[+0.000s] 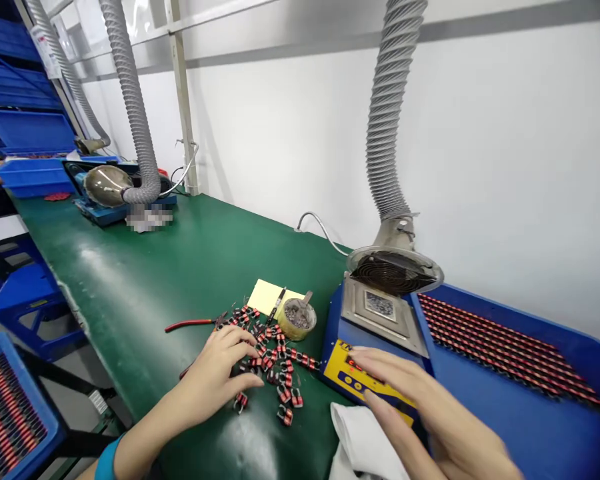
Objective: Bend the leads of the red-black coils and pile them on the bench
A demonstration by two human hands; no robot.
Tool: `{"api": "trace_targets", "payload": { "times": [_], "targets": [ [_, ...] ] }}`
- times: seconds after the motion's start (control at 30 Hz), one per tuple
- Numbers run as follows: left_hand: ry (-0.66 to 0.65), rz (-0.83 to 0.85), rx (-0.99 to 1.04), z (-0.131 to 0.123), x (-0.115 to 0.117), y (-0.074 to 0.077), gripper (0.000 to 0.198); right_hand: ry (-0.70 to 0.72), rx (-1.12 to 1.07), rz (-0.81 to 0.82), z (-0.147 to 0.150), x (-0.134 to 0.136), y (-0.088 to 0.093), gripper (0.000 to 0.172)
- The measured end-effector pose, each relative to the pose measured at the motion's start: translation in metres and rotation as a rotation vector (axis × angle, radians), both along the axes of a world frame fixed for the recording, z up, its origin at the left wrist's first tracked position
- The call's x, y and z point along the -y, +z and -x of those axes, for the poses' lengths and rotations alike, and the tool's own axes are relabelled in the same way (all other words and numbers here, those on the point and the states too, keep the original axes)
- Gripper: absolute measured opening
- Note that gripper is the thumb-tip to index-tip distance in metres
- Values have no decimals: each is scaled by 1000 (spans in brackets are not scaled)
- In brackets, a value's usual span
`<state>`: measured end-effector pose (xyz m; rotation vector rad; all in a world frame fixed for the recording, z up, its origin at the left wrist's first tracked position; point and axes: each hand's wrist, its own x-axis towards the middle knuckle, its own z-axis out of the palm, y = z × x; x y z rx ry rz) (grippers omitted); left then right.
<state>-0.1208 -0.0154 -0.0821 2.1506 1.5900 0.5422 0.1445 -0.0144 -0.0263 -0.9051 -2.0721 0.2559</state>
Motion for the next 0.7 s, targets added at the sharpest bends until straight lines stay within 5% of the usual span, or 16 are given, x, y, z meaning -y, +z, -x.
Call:
{"api": "trace_targets", "payload": {
  "times": [0.17, 0.27, 0.5, 0.6, 0.7],
  "targets": [
    [-242, -43, 503, -57, -27, 67, 20, -10, -482, 453, 9, -9, -6, 12],
    [-323, -35, 686, -93, -35, 84, 22, 73, -873, 567, 7, -11, -11, 10],
    [-370, 121, 1102, -136, -49, 72, 16, -87, -1240, 573, 1, -12, -10, 21],
    [-265, 177, 1302, -146, -54, 61, 4, -108, -1258, 580, 8, -15, -14, 21],
    [-98, 264, 1561, -154, -55, 57, 17, -28, -1342, 619, 15, -17, -18, 20]
  ]
}}
